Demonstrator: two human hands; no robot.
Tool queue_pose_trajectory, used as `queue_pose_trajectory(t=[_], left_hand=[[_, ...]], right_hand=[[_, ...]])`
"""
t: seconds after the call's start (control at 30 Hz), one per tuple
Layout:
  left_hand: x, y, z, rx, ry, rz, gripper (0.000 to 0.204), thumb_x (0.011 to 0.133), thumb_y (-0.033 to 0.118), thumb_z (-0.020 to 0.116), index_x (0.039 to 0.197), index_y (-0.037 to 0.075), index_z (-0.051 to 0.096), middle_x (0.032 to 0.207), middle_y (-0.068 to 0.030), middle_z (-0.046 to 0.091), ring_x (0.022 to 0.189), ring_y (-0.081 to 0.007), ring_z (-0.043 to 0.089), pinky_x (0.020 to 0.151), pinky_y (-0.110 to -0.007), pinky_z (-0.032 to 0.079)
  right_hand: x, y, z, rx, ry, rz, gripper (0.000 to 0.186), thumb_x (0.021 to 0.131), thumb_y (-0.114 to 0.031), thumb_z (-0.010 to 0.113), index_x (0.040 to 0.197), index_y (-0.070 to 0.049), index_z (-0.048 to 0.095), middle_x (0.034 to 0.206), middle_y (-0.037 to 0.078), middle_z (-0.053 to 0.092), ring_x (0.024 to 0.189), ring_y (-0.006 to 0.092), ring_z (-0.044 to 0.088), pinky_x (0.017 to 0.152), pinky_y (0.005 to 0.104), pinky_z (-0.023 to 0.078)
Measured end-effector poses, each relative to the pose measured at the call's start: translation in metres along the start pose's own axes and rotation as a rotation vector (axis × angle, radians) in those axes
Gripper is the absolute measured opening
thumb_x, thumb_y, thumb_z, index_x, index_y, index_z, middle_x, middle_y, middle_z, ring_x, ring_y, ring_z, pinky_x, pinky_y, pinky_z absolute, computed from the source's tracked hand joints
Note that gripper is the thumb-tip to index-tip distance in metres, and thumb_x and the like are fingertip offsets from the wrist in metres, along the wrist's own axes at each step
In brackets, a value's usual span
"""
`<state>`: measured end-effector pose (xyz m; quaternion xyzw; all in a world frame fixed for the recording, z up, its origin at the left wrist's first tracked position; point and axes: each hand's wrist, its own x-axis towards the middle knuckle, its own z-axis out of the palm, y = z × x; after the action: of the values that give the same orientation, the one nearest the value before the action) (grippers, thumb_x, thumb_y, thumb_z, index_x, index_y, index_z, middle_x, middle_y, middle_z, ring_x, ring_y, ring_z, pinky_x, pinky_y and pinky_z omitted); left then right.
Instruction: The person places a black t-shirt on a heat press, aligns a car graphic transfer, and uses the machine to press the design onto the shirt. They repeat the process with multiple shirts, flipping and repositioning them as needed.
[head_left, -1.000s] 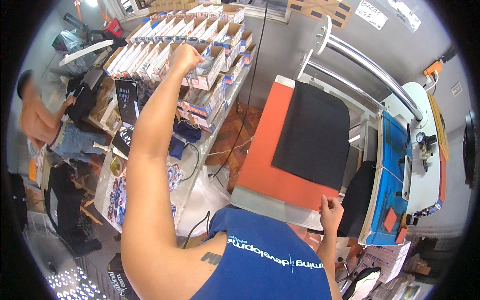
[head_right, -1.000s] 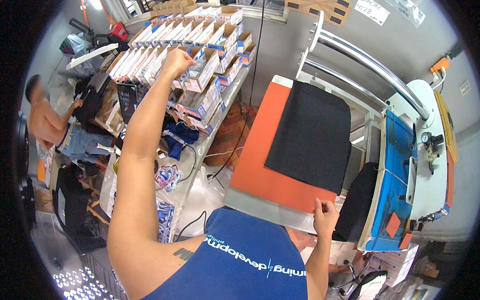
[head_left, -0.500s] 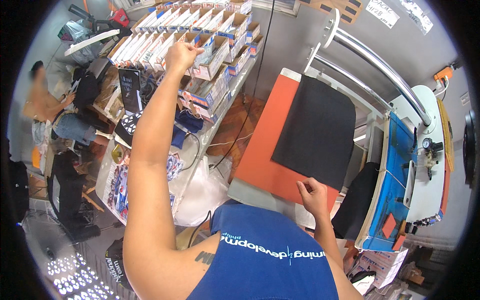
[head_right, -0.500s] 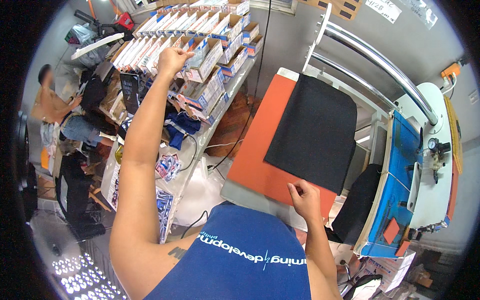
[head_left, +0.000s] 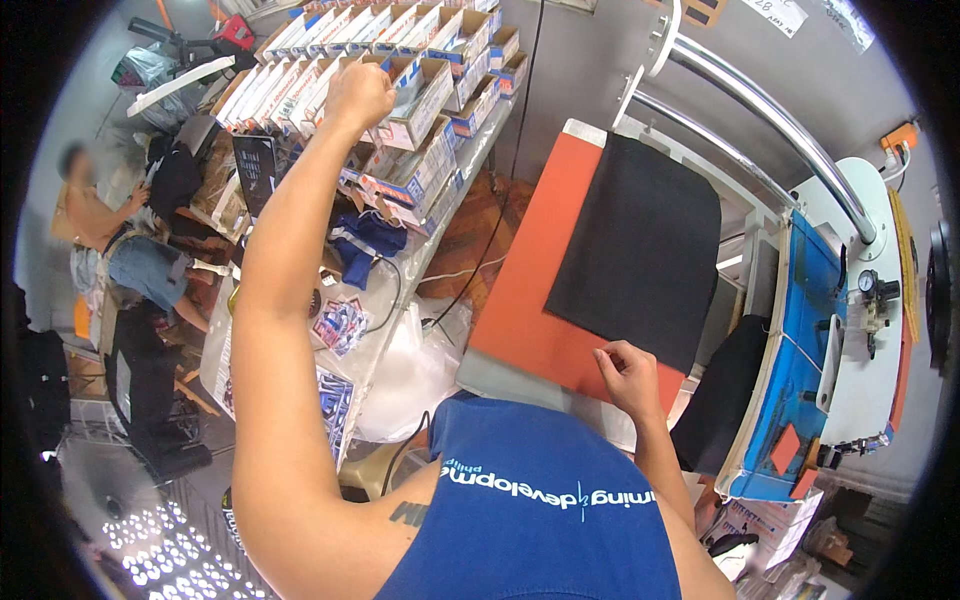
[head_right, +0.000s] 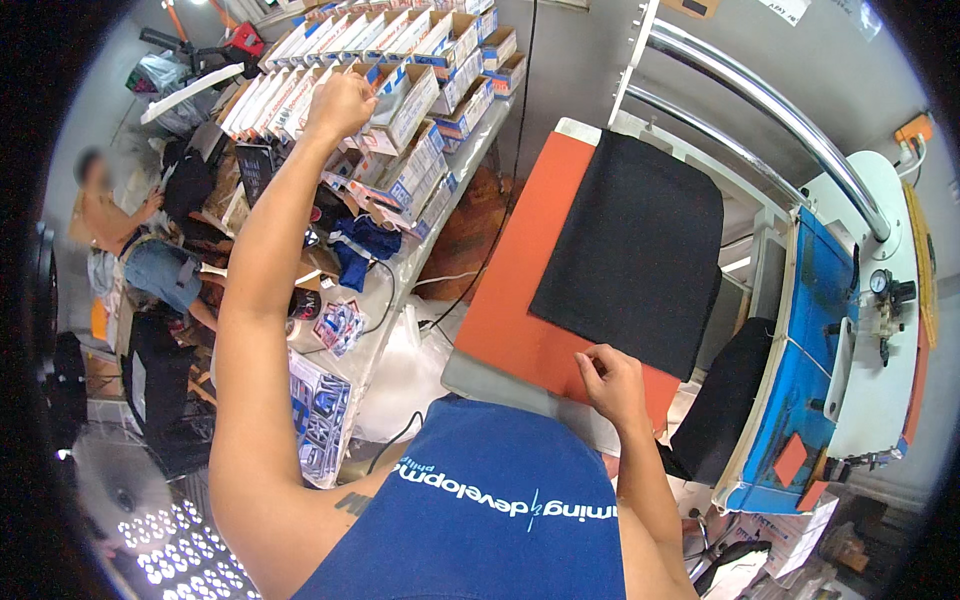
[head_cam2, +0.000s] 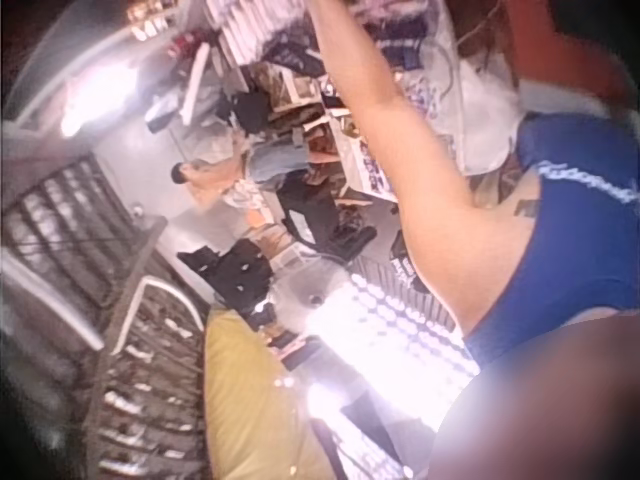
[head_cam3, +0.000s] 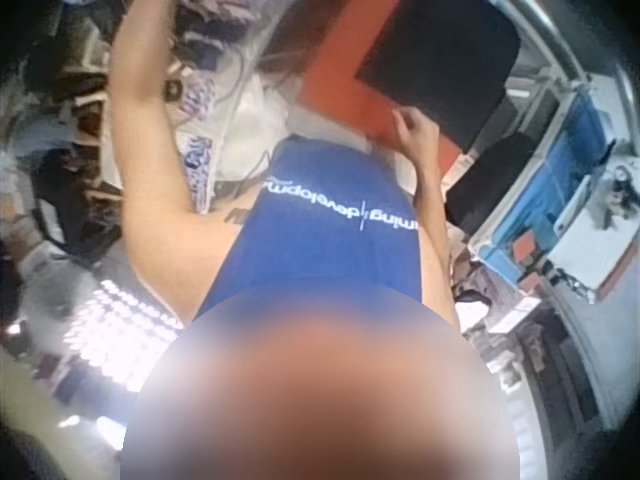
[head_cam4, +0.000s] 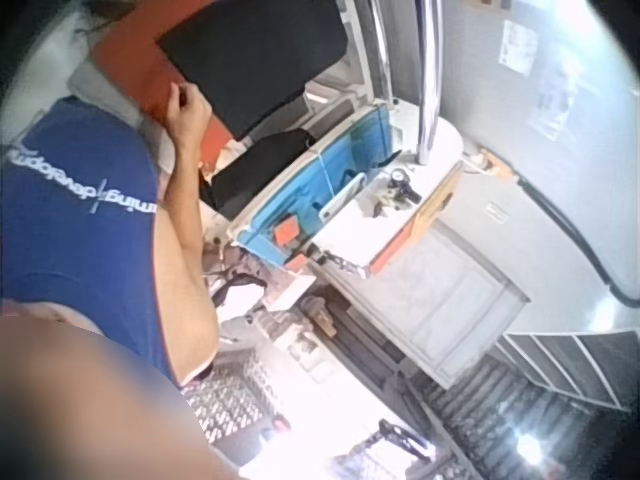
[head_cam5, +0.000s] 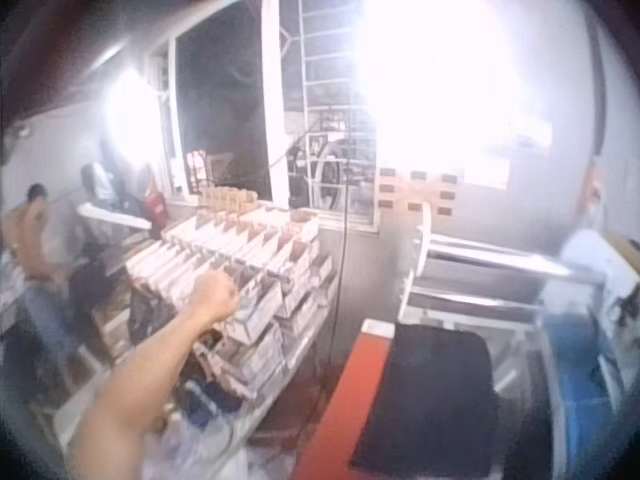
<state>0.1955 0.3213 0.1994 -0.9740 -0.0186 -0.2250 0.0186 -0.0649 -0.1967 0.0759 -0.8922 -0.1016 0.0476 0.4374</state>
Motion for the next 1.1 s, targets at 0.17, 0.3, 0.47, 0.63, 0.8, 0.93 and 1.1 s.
queue_pose_trajectory(t=[0.17, 0.3, 0.47, 0.63, 0.8, 0.93, 1.1], left_hand=[[-0.001, 0.008, -0.007, 0.153, -0.062, 0.189, 0.015, 0.084, 0.02, 0.076, 0.092, 0.007, 0.079, 0.107, -0.0151, 0.074, 0.11, -0.0342, 0.069, 0.095, -0.049, 0.055], [0.004, 0.012, -0.005, 0.103, 0.005, 0.384, 0.017, 0.083, 0.017, 0.071, 0.091, 0.002, 0.072, 0.096, -0.0182, 0.072, 0.099, -0.0393, 0.069, 0.088, -0.049, 0.055], [0.009, 0.017, -0.004, -0.199, -0.235, 0.191, 0.018, 0.083, 0.011, 0.062, 0.094, -0.002, 0.068, 0.096, -0.0271, 0.073, 0.097, -0.0445, 0.071, 0.087, -0.052, 0.055], [0.011, 0.022, -0.01, -0.188, -0.315, 0.217, 0.016, 0.082, 0.012, 0.065, 0.088, -0.003, 0.067, 0.092, -0.0245, 0.073, 0.093, -0.0434, 0.072, 0.083, -0.049, 0.056], [0.016, 0.017, -0.009, -0.239, -0.342, 0.19, 0.017, 0.082, 0.014, 0.076, 0.084, 0.0, 0.068, 0.085, -0.0196, 0.072, 0.083, -0.0371, 0.07, 0.076, -0.046, 0.054], [0.017, 0.006, -0.001, -0.298, -0.318, 0.199, 0.022, 0.083, 0.018, 0.084, 0.084, 0.002, 0.07, 0.082, -0.0176, 0.071, 0.079, -0.0337, 0.069, 0.074, -0.044, 0.054], [0.015, -0.003, 0.005, -0.376, -0.181, 0.259, 0.026, 0.082, 0.018, 0.087, 0.083, -0.002, 0.07, 0.082, -0.0111, 0.067, 0.077, -0.0235, 0.065, 0.073, -0.038, 0.051]], right_hand=[[-0.002, 0.004, 0.004, -0.002, -0.009, 0.005, 0.018, 0.093, -0.017, 0.077, 0.09, 0.001, 0.074, 0.078, 0.015, 0.073, 0.065, 0.0252, 0.07, 0.061, 0.036, 0.053], [-0.004, 0.008, 0.007, -0.001, -0.011, 0.003, 0.018, 0.093, -0.017, 0.077, 0.091, 0.001, 0.075, 0.078, 0.015, 0.073, 0.066, 0.0252, 0.071, 0.062, 0.0363, 0.054], [-0.006, 0.007, 0.008, 0.011, -0.021, 0.035, 0.017, 0.093, -0.017, 0.077, 0.092, 0.001, 0.075, 0.077, 0.015, 0.073, 0.066, 0.0237, 0.071, 0.063, 0.0357, 0.054], [-0.008, 0.006, 0.006, 0.005, -0.021, 0.061, 0.017, 0.094, -0.017, 0.077, 0.092, 0.0, 0.076, 0.077, 0.014, 0.073, 0.065, 0.0231, 0.071, 0.062, 0.0354, 0.054], [-0.01, 0.007, 0.007, 0.0, -0.017, 0.049, 0.017, 0.094, -0.017, 0.077, 0.093, 0.0, 0.076, 0.077, 0.014, 0.073, 0.066, 0.0234, 0.071, 0.062, 0.0356, 0.054], [-0.011, 0.007, 0.009, 0.012, -0.012, 0.052, 0.018, 0.094, -0.017, 0.076, 0.093, 0.001, 0.075, 0.079, 0.015, 0.073, 0.067, 0.0242, 0.071, 0.063, 0.0361, 0.054], [-0.011, 0.007, 0.01, 0.005, -0.029, 0.036, 0.018, 0.094, -0.018, 0.076, 0.093, 0.0, 0.075, 0.079, 0.016, 0.073, 0.068, 0.0266, 0.072, 0.064, 0.0371, 0.055]])
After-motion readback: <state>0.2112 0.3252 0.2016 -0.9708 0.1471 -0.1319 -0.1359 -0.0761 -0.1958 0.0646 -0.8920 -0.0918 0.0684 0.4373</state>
